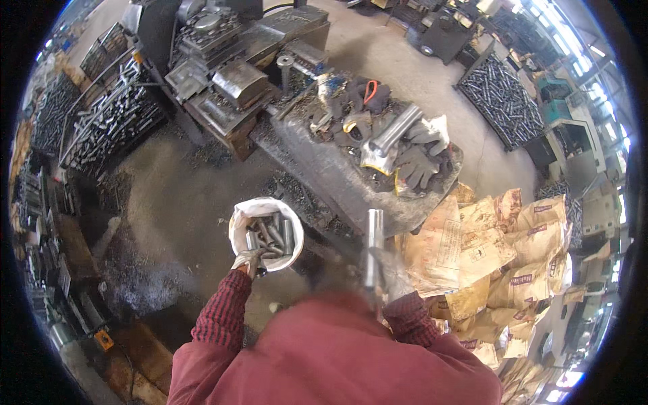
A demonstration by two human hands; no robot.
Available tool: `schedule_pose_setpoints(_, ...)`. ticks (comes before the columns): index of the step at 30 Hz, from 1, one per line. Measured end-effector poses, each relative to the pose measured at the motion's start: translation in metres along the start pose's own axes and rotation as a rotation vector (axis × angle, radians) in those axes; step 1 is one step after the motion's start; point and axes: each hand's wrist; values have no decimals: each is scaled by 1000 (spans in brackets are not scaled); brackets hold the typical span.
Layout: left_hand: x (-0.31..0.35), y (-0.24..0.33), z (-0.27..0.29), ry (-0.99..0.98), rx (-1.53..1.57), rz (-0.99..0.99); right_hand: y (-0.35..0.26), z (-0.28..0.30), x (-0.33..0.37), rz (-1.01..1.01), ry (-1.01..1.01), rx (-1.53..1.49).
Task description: The person picks up metal cylindrical parts from a bin and uses a caliper to measure their dimensions. They repeatedly measure several parts and place them back into the bin.
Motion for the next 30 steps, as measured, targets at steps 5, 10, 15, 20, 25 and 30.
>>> schedule_pose_setpoints(5,-59,-50,7,178,-391,-210,-72,-29,-19,-3,-49,224)
schedule_pose_setpoints(10,-42,-63,15,401,83,-44,-159,-132,-70,300,-75,281)
schedule_pose_setpoints(15,23,-112,27,563,625,97,-247,-237,-101,518,-258,511)
schedule_pose_setpoints(20,144,-213,22,607,-720,-237,-292,-298,-135,495,-3,1419)
schedule_pose_setpoints(25,223,-247,-21,548,-389,306,-296,-302,-192,475,89,1998)
schedule_pose_setpoints(30,252,-243,-52,522,-324,440,-296,-292,-220,507,167,2213)
Point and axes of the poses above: each hand's wrist, its own x-axis away from the middle knuckle, its own z-axis out of the back of the hand, y = z × x, and after that the axes turned 1 degree about -z, right-handed
